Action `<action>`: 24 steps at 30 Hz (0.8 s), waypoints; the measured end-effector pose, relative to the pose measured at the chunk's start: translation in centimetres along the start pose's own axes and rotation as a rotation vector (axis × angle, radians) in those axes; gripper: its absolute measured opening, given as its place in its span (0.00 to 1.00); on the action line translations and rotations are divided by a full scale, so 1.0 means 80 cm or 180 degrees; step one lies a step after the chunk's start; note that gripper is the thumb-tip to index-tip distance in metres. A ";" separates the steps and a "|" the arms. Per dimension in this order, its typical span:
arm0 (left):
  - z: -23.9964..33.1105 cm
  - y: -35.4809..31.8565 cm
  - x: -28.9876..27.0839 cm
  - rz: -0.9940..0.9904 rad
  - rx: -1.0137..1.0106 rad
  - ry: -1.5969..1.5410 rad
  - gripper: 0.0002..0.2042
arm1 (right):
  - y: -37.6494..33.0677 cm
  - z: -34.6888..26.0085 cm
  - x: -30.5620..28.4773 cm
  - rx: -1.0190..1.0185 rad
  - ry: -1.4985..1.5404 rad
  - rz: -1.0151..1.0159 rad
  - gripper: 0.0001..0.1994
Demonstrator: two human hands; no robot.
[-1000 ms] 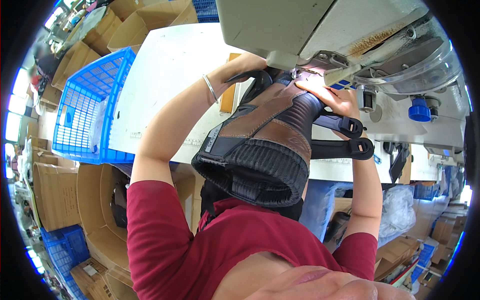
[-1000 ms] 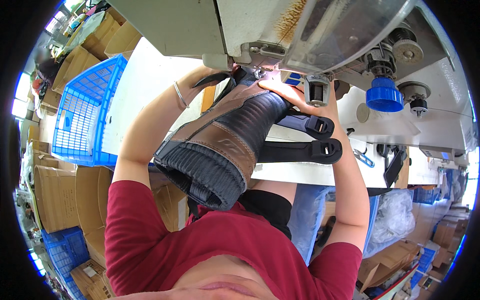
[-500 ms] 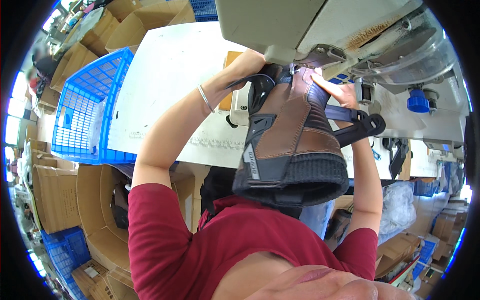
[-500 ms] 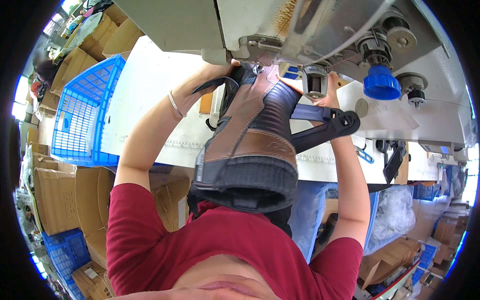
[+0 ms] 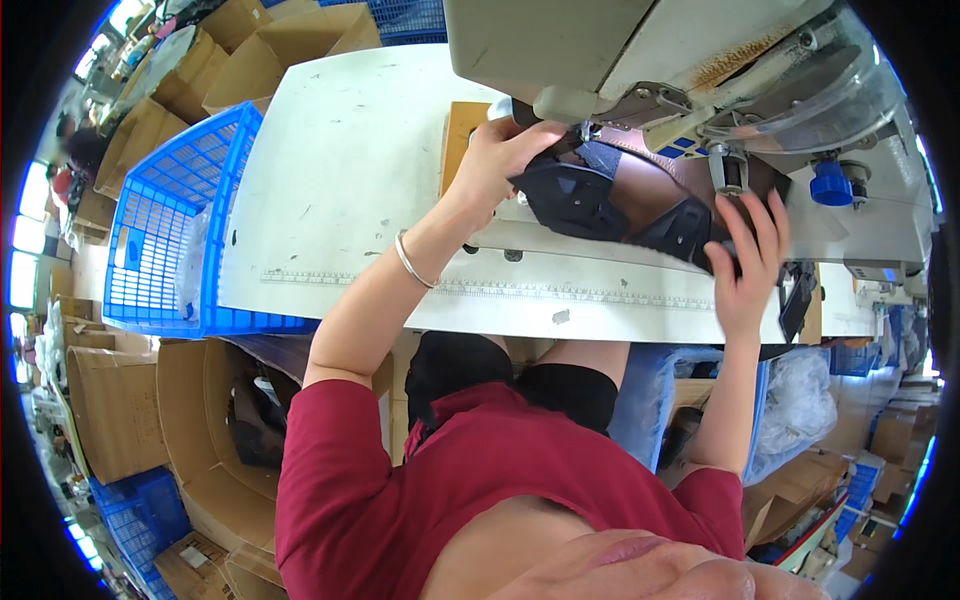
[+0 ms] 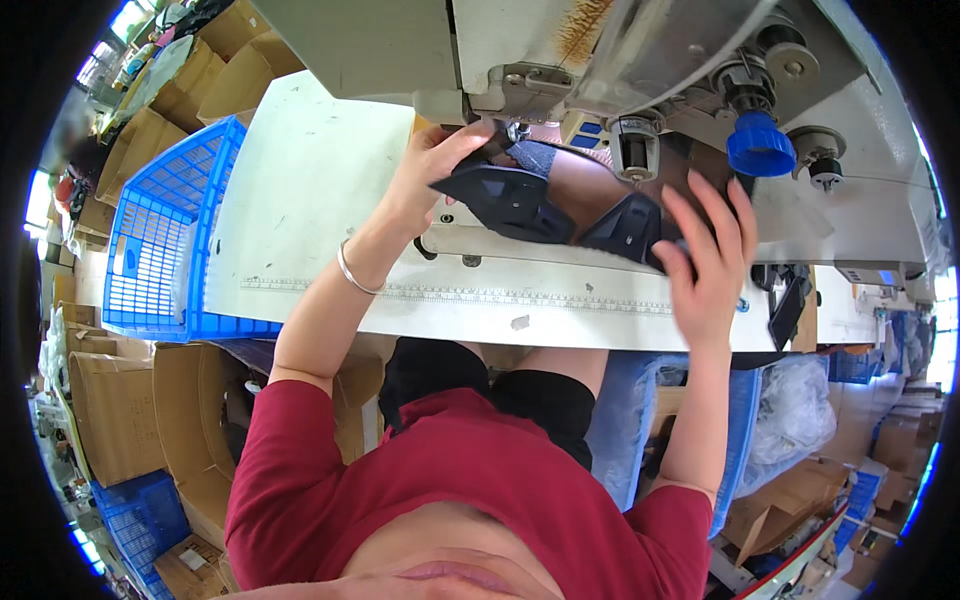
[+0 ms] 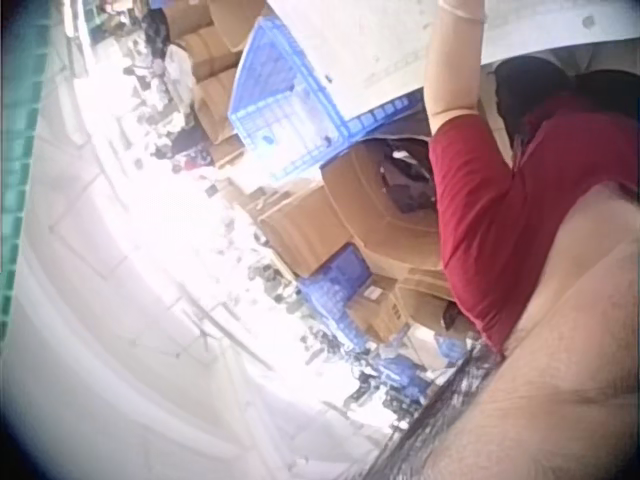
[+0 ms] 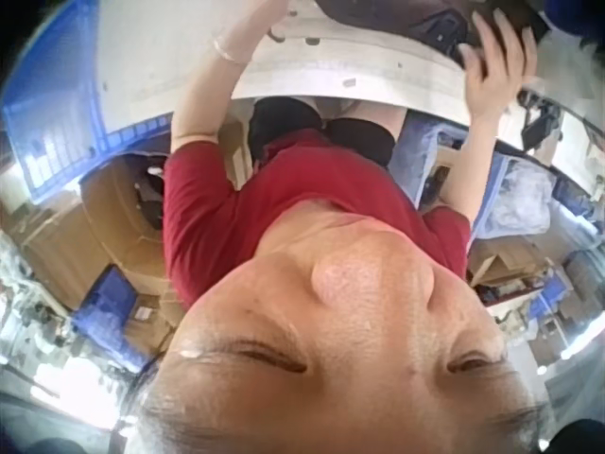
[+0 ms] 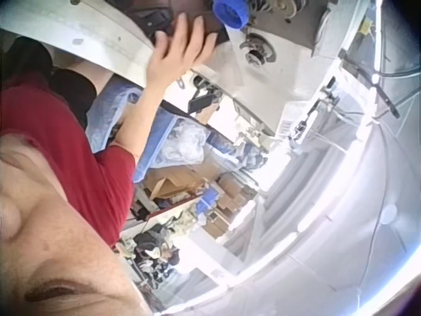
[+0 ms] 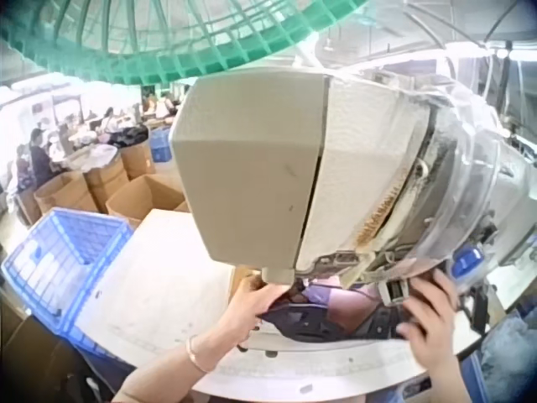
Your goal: The person stitches various leather and synthetic components of a boot upper using an industrial sewing machine.
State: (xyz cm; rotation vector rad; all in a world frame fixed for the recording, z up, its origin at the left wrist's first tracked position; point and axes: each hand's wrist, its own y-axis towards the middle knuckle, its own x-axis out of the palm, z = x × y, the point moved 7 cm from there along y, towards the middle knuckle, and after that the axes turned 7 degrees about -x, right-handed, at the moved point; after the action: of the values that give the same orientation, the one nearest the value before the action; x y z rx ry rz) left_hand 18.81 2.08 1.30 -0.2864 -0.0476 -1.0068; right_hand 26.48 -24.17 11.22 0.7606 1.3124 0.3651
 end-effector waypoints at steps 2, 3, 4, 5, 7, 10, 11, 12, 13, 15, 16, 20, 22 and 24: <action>0.005 0.002 0.016 -0.0176 0.0216 -0.0078 0.14 | 0.003 0.043 0.011 -0.0109 0.0354 0.0158 0.17; 0.014 0.003 0.022 -0.0324 0.0476 -0.0142 0.14 | 0.010 0.058 0.015 -0.0088 0.0335 0.0150 0.17; 0.018 0.000 0.024 -0.0276 0.0518 -0.0222 0.14 | 0.015 0.073 0.020 -0.0011 0.0590 0.0104 0.16; 0.016 0.001 0.022 -0.0277 0.0509 -0.0224 0.14 | 0.019 0.078 0.026 0.0052 0.0869 0.0059 0.16; 0.012 0.003 0.019 -0.0307 0.0541 -0.0305 0.14 | 0.018 0.073 0.026 0.0065 0.0884 0.0065 0.15; 0.008 0.009 0.014 -0.0374 0.0506 -0.0170 0.15 | 0.007 0.035 0.006 -0.0283 0.0348 0.0519 0.14; 0.010 0.010 0.012 -0.0375 0.0510 -0.0181 0.15 | 0.004 0.026 -0.003 -0.0291 0.0342 0.0514 0.14; 0.010 0.009 0.011 -0.0542 0.0349 -0.0290 0.17 | 0.000 0.014 -0.012 -0.0297 0.0258 0.0461 0.14; 0.007 0.009 0.012 -0.0705 0.0188 -0.0397 0.20 | -0.005 0.005 -0.018 -0.0304 0.0178 0.0409 0.15; 0.005 0.009 0.009 -0.0653 0.0177 -0.0457 0.18 | -0.052 0.039 -0.063 -0.0143 0.0154 0.1262 0.14; 0.002 0.008 0.005 -0.0572 0.0145 -0.0518 0.16 | -0.064 0.053 -0.096 0.0089 0.0039 0.2072 0.13; 0.017 0.000 0.014 -0.0621 0.0366 -0.0753 0.17 | -0.125 0.263 -0.248 0.1370 -0.0906 0.2973 0.16; 0.016 0.007 0.023 -0.0678 0.0547 -0.0937 0.18 | -0.172 0.472 -0.353 0.2209 -0.0368 0.2520 0.19; 0.011 0.014 0.028 -0.0661 0.0545 -0.1037 0.17 | -0.159 0.574 -0.362 0.2791 0.0444 0.2010 0.21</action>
State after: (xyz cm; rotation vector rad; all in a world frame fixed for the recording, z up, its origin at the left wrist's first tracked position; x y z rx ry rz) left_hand 21.02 0.97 2.31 -0.2901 -0.4651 -1.1457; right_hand 60.95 -65.15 26.62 1.9353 1.3270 0.3333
